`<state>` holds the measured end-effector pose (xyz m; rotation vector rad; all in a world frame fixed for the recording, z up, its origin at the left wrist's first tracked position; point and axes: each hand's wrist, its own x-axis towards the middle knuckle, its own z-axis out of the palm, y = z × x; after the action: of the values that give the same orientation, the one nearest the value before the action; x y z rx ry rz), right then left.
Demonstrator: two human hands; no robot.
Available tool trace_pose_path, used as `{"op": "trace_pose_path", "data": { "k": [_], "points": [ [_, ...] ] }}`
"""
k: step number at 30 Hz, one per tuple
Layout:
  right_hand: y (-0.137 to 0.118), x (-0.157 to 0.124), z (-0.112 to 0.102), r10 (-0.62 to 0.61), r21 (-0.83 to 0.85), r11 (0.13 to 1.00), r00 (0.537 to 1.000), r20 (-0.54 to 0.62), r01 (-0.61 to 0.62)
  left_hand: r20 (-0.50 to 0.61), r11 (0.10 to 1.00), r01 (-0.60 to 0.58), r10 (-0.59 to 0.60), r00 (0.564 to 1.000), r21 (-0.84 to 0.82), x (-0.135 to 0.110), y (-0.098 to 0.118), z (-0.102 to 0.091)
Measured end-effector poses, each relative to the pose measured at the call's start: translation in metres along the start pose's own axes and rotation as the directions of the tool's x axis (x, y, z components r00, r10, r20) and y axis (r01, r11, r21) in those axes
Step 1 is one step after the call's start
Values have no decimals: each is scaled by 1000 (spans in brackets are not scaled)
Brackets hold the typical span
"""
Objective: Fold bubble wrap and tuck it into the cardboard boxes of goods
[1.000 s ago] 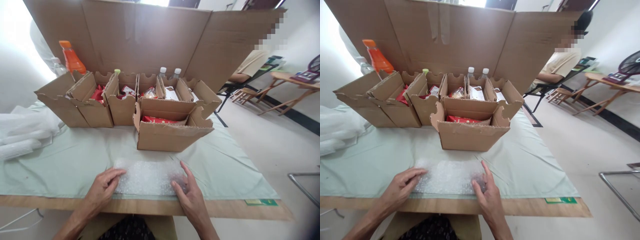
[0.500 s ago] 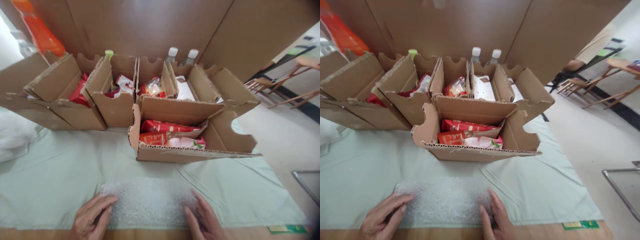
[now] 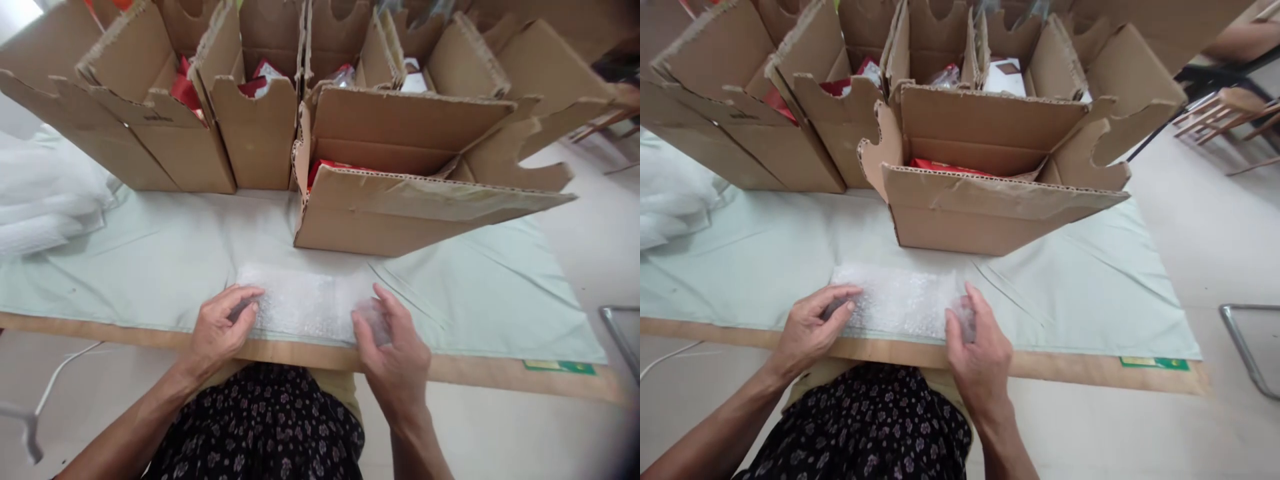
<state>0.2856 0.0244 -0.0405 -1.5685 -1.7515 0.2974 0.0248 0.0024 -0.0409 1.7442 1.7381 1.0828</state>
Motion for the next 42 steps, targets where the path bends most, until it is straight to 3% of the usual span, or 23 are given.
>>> {"op": "trace_pose_path", "data": {
  "k": [3,6,9,11,13,15,18,21,25,28,30,33,36,39,42],
  "points": [
    [-25,-4,12,-113,87,990,992,63,108,15,999,38,-38,999,-23,2,4,-5],
    [-42,-8,20,-153,161,978,980,124,132,58,1000,-21,22,998,-6,13,4,-14],
    [-59,-13,24,-69,313,950,976,206,1,155,979,-184,169,973,88,41,1,-22],
    [-71,-18,26,-36,479,865,935,354,-149,222,944,-266,221,950,197,67,-3,-24],
    [-80,-23,25,-87,595,768,883,462,-236,211,910,-277,219,953,308,88,-8,-26],
    [-80,-26,22,-139,618,762,883,449,-194,134,913,-245,212,968,326,97,-12,-29],
    [-60,-20,14,-203,481,876,937,283,44,12,966,-174,175,985,194,77,-16,-34],
    [-35,3,12,-329,265,922,933,146,283,-107,985,-49,67,992,164,35,-16,-31],
    [-23,40,35,-418,77,908,885,204,412,-156,971,-18,57,986,238,-7,-10,-12],
    [-29,52,56,-363,60,930,880,305,362,-133,939,-16,66,989,344,-14,-5,0],
    [-33,45,61,-293,138,955,907,302,263,-115,926,-6,53,992,377,-13,-2,3],
    [-30,19,52,-105,304,952,969,222,34,-121,960,13,22,992,279,-14,3,4],
    [-23,-12,39,49,394,912,983,178,-117,-82,993,62,-54,995,101,-18,11,10],
    [-18,-30,31,82,362,921,980,179,-143,-4,994,108,-108,994,4,-21,19,19],
    [-14,-35,23,26,251,966,987,161,-67,2,996,60,-60,998,63,-21,24,26]
  ]
}}
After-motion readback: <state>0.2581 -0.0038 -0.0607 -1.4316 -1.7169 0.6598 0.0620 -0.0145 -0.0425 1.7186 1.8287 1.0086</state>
